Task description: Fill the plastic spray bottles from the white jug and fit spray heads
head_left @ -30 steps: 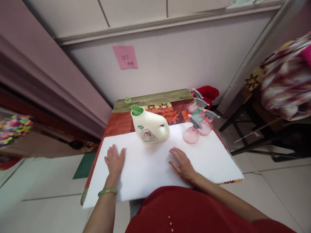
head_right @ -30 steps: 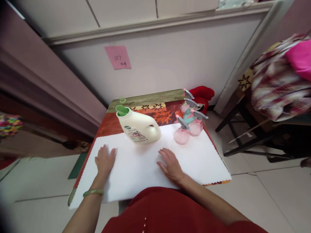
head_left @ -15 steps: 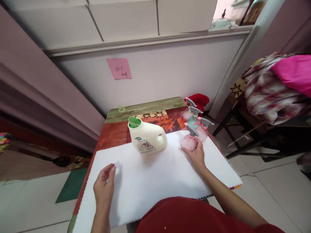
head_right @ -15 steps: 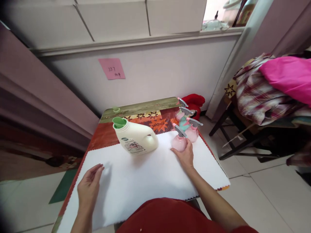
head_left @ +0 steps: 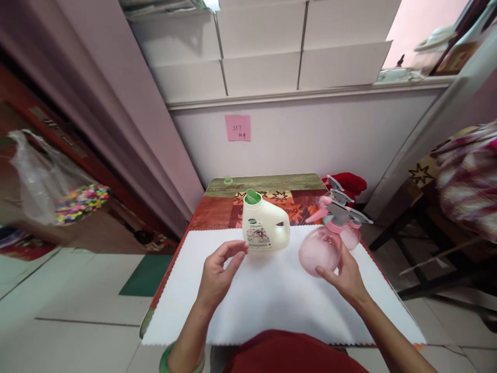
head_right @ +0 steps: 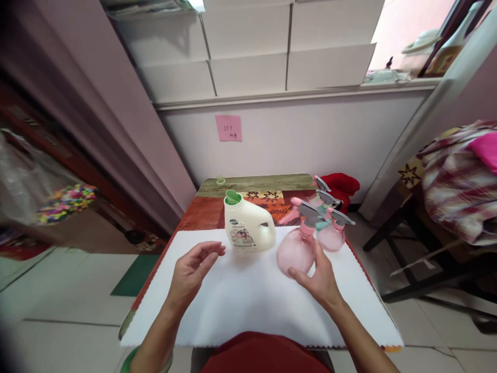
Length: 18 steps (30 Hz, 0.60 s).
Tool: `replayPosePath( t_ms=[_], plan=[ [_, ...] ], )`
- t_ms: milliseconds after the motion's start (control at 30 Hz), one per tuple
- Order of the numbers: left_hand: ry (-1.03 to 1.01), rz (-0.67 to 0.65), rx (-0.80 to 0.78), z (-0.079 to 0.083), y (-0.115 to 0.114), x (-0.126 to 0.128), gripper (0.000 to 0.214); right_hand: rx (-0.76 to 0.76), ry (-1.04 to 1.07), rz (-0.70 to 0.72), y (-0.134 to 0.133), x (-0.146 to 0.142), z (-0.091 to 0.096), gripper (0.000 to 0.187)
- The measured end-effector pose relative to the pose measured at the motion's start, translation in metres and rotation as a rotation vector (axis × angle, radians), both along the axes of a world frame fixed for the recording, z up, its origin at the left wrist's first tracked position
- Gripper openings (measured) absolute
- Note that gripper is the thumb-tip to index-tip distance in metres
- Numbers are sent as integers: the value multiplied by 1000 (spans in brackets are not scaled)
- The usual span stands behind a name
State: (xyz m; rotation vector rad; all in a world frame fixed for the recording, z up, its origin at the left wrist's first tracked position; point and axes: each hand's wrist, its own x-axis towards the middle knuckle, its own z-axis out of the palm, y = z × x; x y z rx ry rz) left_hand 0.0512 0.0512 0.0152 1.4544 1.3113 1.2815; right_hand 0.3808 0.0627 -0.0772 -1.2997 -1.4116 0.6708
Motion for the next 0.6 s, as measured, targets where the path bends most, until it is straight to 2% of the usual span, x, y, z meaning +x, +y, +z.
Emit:
replayPosePath(
  t_ms=[67, 133, 233, 300, 367, 467, 533, 600],
  plan=[
    [-95, -101, 4, 19, 3, 14, 36, 26, 105, 237, -8, -18, 35, 85],
    [-169, -239, -4, 36, 5, 30, 40, -25, 214, 510, -13, -39, 64, 86],
    [-304, -440, -53, 53, 1, 49, 51, -82, 297, 790, -17, -69, 88, 88],
    [-370, -481, -79, 59, -5, 57, 52, -100, 332, 882, -18, -82, 92, 91],
    [-397, -452, -88, 63, -12, 61, 45, -126, 389, 935, -17, -91, 90, 98],
    [-440, -365, -58, 67, -17, 63, 34, -211, 574, 921, -19, -98, 82, 112],
    [-500, -314, -8, 70, -14, 64, 32, -373, 767, 900, -22, -102, 77, 111],
    [-575, -305, 42, 72, -8, 65, 35, -632, 938, 963, -25, -107, 72, 114]
  ],
)
